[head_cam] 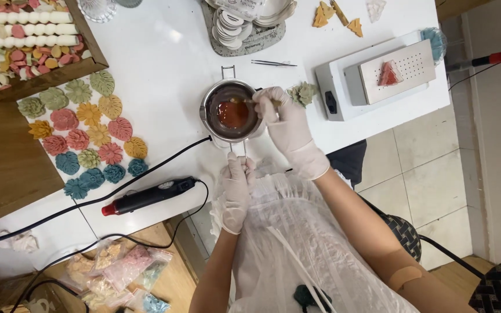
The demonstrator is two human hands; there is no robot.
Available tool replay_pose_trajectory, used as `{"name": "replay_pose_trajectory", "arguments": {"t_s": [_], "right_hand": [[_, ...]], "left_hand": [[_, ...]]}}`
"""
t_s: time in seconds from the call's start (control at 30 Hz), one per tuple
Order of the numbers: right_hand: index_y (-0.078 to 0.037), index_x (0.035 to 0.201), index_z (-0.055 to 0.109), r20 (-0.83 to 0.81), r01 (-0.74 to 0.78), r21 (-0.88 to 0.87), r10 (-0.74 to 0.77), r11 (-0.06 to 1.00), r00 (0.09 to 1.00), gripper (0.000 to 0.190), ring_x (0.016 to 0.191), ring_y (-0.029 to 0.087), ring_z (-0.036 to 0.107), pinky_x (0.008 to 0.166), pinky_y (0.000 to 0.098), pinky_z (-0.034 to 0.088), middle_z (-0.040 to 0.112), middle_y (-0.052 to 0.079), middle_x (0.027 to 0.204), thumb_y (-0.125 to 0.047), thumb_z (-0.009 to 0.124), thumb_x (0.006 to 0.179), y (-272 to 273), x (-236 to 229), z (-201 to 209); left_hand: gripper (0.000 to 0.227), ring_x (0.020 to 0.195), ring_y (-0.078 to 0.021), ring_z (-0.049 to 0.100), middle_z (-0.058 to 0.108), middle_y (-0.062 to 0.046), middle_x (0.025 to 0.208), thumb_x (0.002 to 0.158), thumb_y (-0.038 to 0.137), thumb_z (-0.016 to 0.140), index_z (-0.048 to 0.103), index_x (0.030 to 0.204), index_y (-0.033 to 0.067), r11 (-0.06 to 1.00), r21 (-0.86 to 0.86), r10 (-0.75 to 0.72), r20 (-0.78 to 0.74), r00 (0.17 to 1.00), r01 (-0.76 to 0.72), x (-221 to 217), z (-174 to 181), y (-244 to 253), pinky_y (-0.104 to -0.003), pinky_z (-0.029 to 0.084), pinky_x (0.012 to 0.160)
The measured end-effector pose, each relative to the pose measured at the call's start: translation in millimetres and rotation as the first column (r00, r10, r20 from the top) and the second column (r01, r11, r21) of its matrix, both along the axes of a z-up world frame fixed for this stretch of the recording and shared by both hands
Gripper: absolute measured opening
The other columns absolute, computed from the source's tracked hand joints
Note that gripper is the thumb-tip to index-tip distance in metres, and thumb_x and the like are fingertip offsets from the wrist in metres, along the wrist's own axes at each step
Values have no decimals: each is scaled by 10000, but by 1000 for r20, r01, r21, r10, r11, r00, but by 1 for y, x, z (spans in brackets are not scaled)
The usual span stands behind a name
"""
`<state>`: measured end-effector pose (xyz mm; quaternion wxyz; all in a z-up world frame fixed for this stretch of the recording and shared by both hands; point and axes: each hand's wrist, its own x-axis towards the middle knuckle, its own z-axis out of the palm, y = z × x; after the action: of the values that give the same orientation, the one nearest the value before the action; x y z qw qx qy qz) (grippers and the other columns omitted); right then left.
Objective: Using a heat gun and molten wax to create and decorate small wax items on a production table.
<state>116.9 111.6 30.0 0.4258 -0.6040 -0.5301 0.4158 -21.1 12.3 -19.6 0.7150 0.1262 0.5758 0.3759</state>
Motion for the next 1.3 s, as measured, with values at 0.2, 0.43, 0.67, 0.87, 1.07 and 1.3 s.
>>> {"name": "replay_pose_trajectory", "arguments": {"t_s": [0.2, 0.43, 0.67, 0.87, 1.07, 1.3], "right_hand": [[1, 1122, 623, -63, -115, -77, 111, 990, 992, 143, 925, 95, 707, 857, 243, 596, 718, 51, 1087, -116, 555, 1079, -4, 30, -30], [-20, 1139, 634, -307, -73, -165, 20, 984, 952, 141, 884, 84, 656, 830, 237, 564, 709, 25, 1075, -124, 566, 1074, -4, 46, -78], [-42, 1216, 636, -56, -99, -186, 90, 978, 994, 199, 808, 69, 625, 697, 213, 513, 683, -2, 960, -151, 553, 1071, 7, 53, -70], [-55, 1267, 608, 121, 4, -265, 29, 964, 992, 251, 689, 75, 593, 612, 231, 495, 660, 29, 873, -212, 586, 1072, 12, 53, -67], [-46, 1369, 527, 529, 7, -29, 9, 1000, 848, 380, 722, 144, 636, 633, 314, 546, 626, 108, 987, -171, 638, 1027, -15, 25, 25], [-72, 1423, 569, 350, -607, 19, 563, 795, 748, 547, 1180, 225, 669, 1073, 385, 519, 684, 111, 1256, -185, 742, 916, -64, -21, 62]], "left_hand": [[596, 458, -53, 337, 421, 67, 562, 1053, 543, 345, 628, 834, 67, 991, 1, -137, -73, 988, 137, -12, 19, 1, -231, 263, 439], [608, 468, -53, 361, 468, 42, 570, 1070, 535, 359, 627, 851, 36, 988, 105, -114, -10, 993, 115, -11, -33, -7, -226, 281, 449], [585, 533, -118, 553, 615, -23, 639, 1041, 534, 370, 657, 970, 30, 993, 116, -6, -100, 995, 18, -16, -53, -23, -267, 463, 531], [521, 1014, -254, 616, 601, -166, 1148, 953, 366, 670, 510, 1255, -26, 769, 308, 601, -648, 469, -561, -68, -116, -69, -374, 528, 895], [888, 1160, -350, 590, 508, -232, 1314, 837, 360, 806, 289, 1419, -66, 640, 115, 589, -709, 389, -760, -143, -130, -43, -406, 501, 960], [761, 1099, -398, 634, 630, -275, 1207, 858, 342, 776, 416, 1354, -110, 783, -58, 345, -788, 510, -619, -149, -93, -54, -403, 481, 993]]}}
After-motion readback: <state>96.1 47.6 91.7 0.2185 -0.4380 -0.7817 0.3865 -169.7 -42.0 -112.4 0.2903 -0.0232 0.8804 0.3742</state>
